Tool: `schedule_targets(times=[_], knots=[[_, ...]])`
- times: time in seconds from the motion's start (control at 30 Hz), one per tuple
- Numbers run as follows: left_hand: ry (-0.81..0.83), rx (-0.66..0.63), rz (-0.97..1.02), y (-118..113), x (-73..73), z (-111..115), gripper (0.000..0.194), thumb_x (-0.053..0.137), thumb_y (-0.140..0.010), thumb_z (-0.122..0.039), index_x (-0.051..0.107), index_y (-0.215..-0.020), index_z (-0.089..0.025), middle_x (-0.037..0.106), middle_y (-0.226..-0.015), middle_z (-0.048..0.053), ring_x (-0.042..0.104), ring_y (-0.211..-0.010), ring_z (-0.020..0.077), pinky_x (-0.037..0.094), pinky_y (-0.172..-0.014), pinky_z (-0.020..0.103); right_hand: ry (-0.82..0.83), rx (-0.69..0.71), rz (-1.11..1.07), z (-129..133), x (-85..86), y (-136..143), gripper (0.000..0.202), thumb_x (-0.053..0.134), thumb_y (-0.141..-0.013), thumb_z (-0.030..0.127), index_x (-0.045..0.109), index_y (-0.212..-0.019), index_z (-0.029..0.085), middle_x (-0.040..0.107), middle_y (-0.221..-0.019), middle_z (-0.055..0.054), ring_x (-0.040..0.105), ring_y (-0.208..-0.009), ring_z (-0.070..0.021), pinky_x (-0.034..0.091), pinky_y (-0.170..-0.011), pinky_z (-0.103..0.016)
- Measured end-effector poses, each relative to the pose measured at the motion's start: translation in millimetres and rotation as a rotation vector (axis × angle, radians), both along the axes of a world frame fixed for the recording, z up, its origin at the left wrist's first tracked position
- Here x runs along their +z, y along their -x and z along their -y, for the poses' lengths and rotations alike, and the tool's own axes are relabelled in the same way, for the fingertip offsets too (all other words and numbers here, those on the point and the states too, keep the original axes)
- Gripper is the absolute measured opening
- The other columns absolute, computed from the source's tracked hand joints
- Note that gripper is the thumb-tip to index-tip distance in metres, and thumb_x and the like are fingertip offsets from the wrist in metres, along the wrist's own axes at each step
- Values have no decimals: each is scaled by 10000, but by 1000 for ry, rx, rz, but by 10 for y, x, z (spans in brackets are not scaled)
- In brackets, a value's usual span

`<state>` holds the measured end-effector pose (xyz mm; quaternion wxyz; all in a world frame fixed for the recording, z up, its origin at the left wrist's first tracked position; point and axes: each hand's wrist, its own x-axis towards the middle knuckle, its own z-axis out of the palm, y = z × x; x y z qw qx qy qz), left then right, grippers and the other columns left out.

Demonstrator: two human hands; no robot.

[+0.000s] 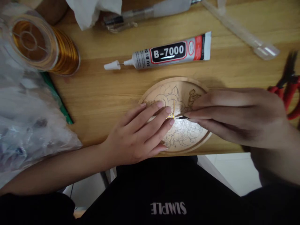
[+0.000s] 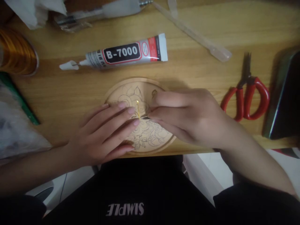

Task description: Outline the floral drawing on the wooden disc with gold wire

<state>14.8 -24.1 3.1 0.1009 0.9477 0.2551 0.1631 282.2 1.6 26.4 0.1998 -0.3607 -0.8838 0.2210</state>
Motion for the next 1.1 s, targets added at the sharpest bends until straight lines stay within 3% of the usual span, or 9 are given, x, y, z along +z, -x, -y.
schedule_targets(times=[0.27,0.47,0.8,1.1], knots=[[-4,-20,-38,-13,70,-32,483,529,-996,-462,615,-1276,-78,655,-1337,150,581,-1300,320,511,-1060,450,-85,33,-15,-8,-43,-25,115,691,-882,175,659,-993,185,709,-929,-21,717,-782,-141,602,-654,-276],[-9,-17,-22,-3,36,-16,488,543,-989,-454,603,-1296,-79,635,-1363,157,558,-1325,318,493,-1086,457,-78,0,19,6,-56,0,125,678,-891,200,656,-1009,238,711,-926,7,717,-782,-141,596,-669,-264],[-4,-17,-50,-17,94,-34,474,561,-984,-436,610,-1285,-73,654,-1339,147,581,-1303,308,512,-1074,445,-135,6,37,11,-62,25,80,672,-901,186,614,-950,213,697,-859,21,710,-732,-135,559,-581,-264],[-13,-13,-48,-26,85,-28,475,556,-987,-442,610,-1280,-72,658,-1332,142,588,-1292,313,518,-1061,447,-151,6,69,1,-40,31,68,646,-928,211,597,-954,251,692,-829,37,694,-735,-127,564,-606,-266]])
